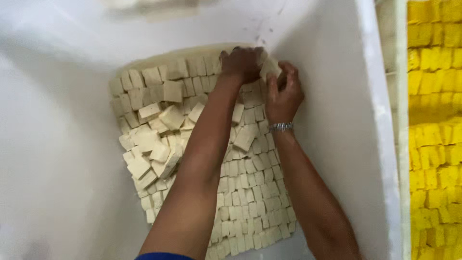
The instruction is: The person scoops white tofu cubes by hand from a water-filled basin and transfers them into a second white bin, laying them out in neat rows to drain. They repeatedly reach into the cloudy water, gather handfuls of cubes, and arrange them across the bin floor.
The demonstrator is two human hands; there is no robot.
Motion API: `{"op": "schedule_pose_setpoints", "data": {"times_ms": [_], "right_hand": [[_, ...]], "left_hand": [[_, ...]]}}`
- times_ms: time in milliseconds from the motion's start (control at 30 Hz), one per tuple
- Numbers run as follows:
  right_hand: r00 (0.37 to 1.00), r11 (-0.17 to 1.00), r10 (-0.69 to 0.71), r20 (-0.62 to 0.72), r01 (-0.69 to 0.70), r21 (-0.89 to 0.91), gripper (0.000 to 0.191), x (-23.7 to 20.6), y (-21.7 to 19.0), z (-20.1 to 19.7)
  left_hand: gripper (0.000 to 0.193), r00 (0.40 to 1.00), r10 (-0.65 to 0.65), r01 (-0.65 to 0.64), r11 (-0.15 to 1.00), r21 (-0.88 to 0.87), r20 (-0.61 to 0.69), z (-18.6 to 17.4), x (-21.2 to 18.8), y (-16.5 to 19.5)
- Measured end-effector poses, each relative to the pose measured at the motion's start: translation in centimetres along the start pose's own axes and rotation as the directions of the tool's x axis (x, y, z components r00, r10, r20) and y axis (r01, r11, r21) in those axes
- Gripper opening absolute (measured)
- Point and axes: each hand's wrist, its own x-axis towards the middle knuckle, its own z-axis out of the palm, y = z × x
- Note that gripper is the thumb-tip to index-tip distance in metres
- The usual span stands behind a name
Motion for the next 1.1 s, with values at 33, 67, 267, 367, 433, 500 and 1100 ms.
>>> {"op": "schedule_pose_setpoints", "data": {"times_ms": [33, 67, 267, 367, 433, 500, 1100], "right_hand": [[0.999, 0.999, -0.036, -0.016, 0.036, -0.029, 0.029, 1.0, -0.2, 0.6], [0.995, 0.994, -0.097, -0.037, 0.095, -0.053, 0.029, 2.1, -0.5, 1.1], [0.959, 0.923, -0.206, 0.193, 0.256, -0.287, 0.027, 7.4, -3.8, 4.3], [0.931, 0.882, -0.021, 0.365, 0.189, -0.432, 0.024, 9.0, -5.4, 5.9], [0.909, 0.859, -0.007, 0.416, 0.219, -0.464, 0.024, 9.4, -5.8, 6.6], [0.857, 0.789, 0.011, 0.515, 0.309, -0.531, 0.014, 9.7, -5.9, 7.1], [0.729, 0.505, -0.179, 0.660, 0.644, -0.575, 0.033, 10.0, -4.8, 8.0]], "left_hand": [[0.051, 1.000, 0.010, -0.011, 0.998, 0.070, 0.013, 0.1, -0.1, 0.0], [0.051, 0.999, 0.035, -0.035, 0.995, 0.092, -0.001, 0.2, -0.4, 0.0], [0.068, 0.995, 0.093, -0.085, 0.983, 0.160, -0.041, 0.7, -1.9, -0.6], [0.076, 0.998, 0.060, -0.052, 0.977, 0.205, -0.034, 0.5, -1.7, -1.2], [0.082, 0.994, 0.073, -0.060, 0.989, 0.138, -0.088, 0.7, -1.8, -1.7], [0.073, 0.997, 0.053, -0.047, 0.991, 0.127, -0.049, 0.7, -1.8, -2.1], [0.074, 0.988, 0.092, -0.075, 0.989, 0.130, -0.123, 2.2, -1.7, -2.6]]}}
